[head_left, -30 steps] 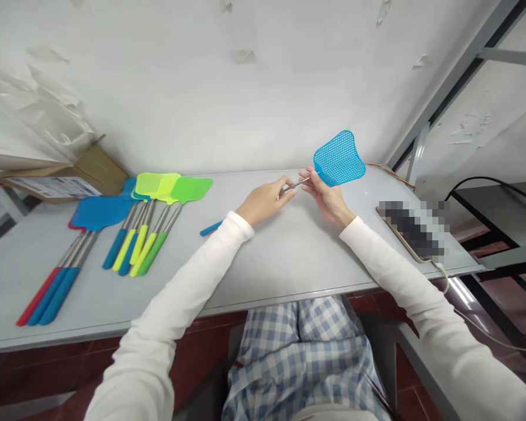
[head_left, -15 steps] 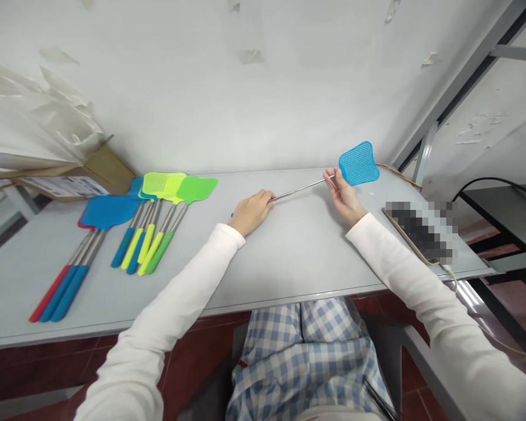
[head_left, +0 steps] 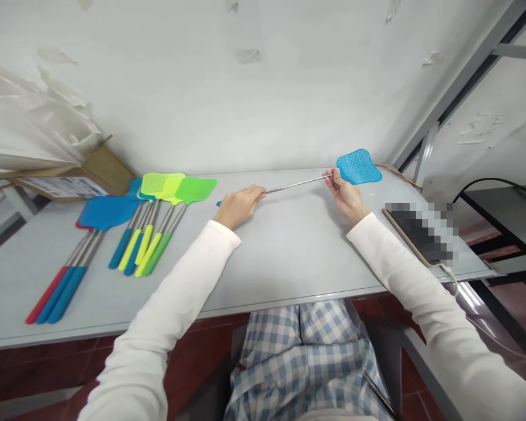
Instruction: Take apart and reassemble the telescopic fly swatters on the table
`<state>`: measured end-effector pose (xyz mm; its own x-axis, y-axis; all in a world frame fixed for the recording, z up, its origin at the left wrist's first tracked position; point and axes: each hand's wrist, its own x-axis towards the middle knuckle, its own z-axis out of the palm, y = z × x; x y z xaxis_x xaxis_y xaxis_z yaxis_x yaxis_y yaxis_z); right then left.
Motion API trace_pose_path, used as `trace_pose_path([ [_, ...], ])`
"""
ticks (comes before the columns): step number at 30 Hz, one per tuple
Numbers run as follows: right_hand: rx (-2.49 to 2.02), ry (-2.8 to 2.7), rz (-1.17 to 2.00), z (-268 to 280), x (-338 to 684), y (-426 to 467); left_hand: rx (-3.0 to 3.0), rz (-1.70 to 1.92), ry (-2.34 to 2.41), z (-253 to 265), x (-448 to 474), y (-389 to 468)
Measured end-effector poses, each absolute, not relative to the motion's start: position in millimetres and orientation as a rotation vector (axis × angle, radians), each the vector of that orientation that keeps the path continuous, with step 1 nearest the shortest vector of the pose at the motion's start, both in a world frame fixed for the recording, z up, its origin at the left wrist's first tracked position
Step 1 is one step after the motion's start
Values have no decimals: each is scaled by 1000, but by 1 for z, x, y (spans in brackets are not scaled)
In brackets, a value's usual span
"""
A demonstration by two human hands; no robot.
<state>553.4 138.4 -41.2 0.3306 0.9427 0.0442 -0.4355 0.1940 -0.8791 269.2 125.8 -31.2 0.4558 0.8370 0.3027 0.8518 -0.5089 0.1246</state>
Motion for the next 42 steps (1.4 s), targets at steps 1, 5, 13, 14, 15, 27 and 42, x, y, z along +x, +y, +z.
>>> trace_pose_path([
  [1,-900,-687,1088,-41,554,139,-2647,-517,-1530,-31,269,126],
  [5,-887,-704,1102,-39,555,137,-2629,-553,-1552,-34,266,126],
  [13,-803,-717,1239,-46,557,139,-2723,-500,-1733,-37,251,133],
  [14,-816,-695,1217,-48,559,141,-2743,-501,-1732,-38,249,134],
  [15,-835,-678,1189,-50,563,143,-2763,-495,-1727,-38,247,135],
  [27,-839,-846,1282,-57,485,102,-2775,-573,-1544,-44,319,98],
  [42,-800,-781,1430,-53,491,106,-2739,-752,-1766,-44,302,104],
])
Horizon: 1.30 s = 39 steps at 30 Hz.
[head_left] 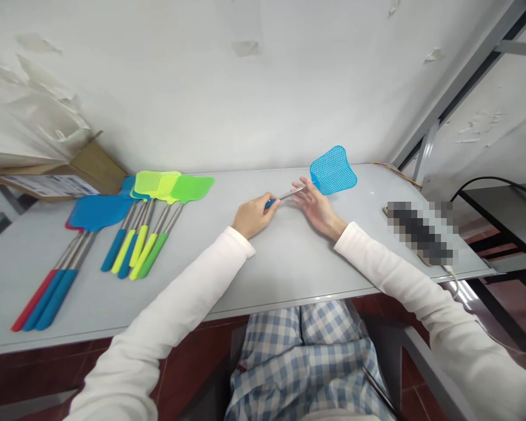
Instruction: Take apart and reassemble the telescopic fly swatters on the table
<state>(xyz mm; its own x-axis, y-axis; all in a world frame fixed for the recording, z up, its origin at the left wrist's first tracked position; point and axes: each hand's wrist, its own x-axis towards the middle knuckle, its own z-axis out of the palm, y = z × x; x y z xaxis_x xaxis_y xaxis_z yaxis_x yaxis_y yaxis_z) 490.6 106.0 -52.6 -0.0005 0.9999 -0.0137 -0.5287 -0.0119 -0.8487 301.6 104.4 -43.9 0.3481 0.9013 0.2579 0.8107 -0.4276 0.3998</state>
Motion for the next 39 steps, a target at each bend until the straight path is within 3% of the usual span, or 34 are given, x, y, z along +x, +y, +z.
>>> trace_pose_path([
  [10,-835,-948,1280,-49,488,98,2417,551,1501,-39,312,93],
  [19,-898,-766,1251,-58,487,132,2582,413,1665,-37,306,117],
  [39,-956,-730,1139,-6,610,183,2545,221,1998,-6,197,101],
])
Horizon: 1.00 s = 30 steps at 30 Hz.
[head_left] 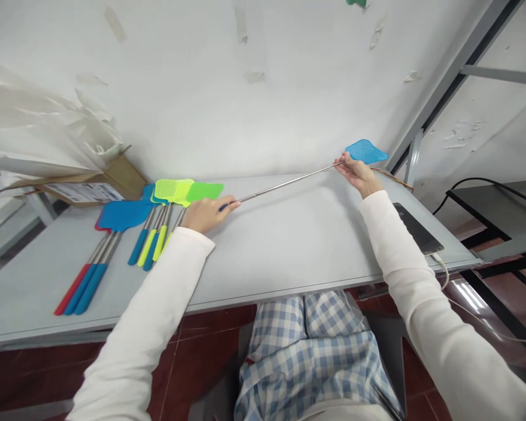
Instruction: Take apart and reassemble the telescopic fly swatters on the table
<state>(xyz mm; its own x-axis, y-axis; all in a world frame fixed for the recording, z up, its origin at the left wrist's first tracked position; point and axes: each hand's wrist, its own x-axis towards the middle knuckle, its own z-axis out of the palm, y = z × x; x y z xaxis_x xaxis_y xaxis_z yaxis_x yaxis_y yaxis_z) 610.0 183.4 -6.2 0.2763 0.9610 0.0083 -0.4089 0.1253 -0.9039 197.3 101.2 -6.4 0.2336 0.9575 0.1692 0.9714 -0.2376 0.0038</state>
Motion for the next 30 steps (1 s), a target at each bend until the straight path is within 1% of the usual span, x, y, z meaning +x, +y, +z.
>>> trace_pose_path([
  [5,-977,-700,1073,4,648,186,-2383,-218,-1859,-3,168,96],
  [10,-917,-712,1079,10,658,181,-2370,-234,-1896,-1,149,88],
  [15,-941,-602,1108,0,654,174,-2312,-190,-1867,-2,134,81],
  [21,-866,-524,1120,-12,652,172,-2338,-243,-1882,-7,134,73],
  [24,-873,-488,1045,-20,655,175,-2396,-254,-1935,-5,139,68],
  [30,-947,-400,788,-32,647,182,-2413,-233,-2000,-11,162,62],
])
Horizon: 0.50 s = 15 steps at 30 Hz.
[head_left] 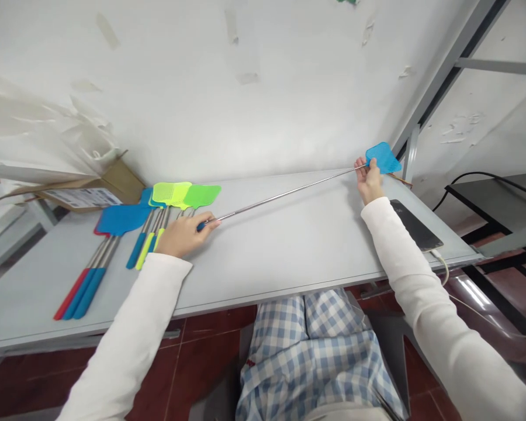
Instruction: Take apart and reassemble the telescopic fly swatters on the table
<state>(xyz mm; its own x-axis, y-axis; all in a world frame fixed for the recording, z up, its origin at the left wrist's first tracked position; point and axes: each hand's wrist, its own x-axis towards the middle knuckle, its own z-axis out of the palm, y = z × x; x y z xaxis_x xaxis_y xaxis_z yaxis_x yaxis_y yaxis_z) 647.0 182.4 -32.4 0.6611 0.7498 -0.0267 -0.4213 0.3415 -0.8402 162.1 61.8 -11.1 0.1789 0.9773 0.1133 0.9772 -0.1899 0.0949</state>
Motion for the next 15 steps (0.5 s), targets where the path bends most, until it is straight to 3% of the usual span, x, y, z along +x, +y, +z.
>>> trace_pose_path([
  [4,-953,-420,740,-33,603,184,2419,305,1875,-17,208,58],
  [15,-828,-771,1083,-37,442,104,2306,644,1683,-8,302,69],
])
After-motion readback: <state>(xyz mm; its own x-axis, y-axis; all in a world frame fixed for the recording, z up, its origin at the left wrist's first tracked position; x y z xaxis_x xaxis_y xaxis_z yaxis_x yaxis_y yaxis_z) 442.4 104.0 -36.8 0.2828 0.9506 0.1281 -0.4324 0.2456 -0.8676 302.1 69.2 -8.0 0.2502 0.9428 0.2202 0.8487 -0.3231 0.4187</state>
